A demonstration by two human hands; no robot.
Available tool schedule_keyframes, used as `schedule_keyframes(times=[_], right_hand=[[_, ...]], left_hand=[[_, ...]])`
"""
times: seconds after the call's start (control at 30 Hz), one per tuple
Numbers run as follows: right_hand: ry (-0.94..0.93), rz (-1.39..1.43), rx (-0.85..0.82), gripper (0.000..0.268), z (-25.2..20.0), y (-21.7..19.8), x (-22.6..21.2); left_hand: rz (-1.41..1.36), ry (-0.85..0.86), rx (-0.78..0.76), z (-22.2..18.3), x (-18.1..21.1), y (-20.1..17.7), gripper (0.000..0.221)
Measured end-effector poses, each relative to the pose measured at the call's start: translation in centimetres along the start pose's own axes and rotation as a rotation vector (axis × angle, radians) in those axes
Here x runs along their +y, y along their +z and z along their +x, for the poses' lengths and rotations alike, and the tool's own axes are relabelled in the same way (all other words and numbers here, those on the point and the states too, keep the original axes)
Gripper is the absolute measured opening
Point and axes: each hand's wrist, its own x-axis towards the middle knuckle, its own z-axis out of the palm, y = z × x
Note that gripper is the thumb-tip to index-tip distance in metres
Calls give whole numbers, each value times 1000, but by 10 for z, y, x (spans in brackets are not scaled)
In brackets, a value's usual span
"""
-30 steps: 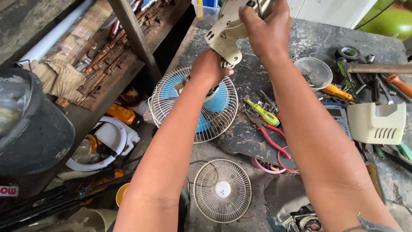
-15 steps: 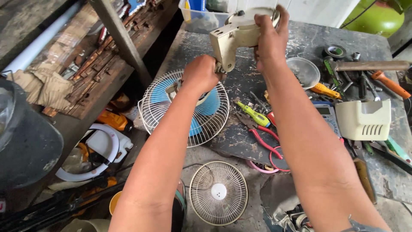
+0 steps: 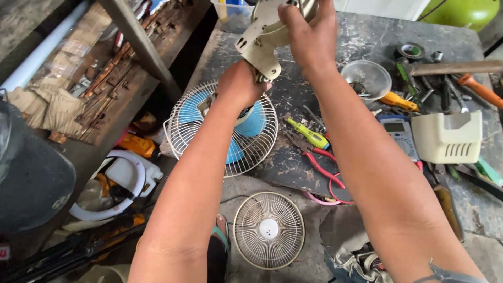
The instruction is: Disassembling a small electric fan to remove motor components using a screwdriver and pliers on a repair bench.
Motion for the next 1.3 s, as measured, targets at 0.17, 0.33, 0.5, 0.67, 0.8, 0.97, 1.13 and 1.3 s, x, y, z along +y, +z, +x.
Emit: schedule_keyframes(times=[0.17,0.33,0.5,0.67,0.8,0.97,1.13,1.3], right_hand=[[-79,-148,-64,27,-10,7,-15],[206,54,48,35,7,-1,-2],[707,276,219,36,-6,-26,2],[1074,357,408,34,-14,-22,9],[1115,424,392,34,-20,-32,-15],[718,304,246,35,-1,-21,17],[-37,78,59,18,4,-7,30],[284,256,129,29,-1,-11,29]], left_hand=[[-22,5,31,-3,-9,-5,44],[-9,72,60,-4,-6,-3,35],[-32,33,-3,-8,6,3,22],[40,99,12,9,-6,19,22],[150,126,12,13,2,19,27],[206,195,86,16,-3,26,28],[213,66,57,11,1,15,30],[145,93,57,9,-3,14,34]])
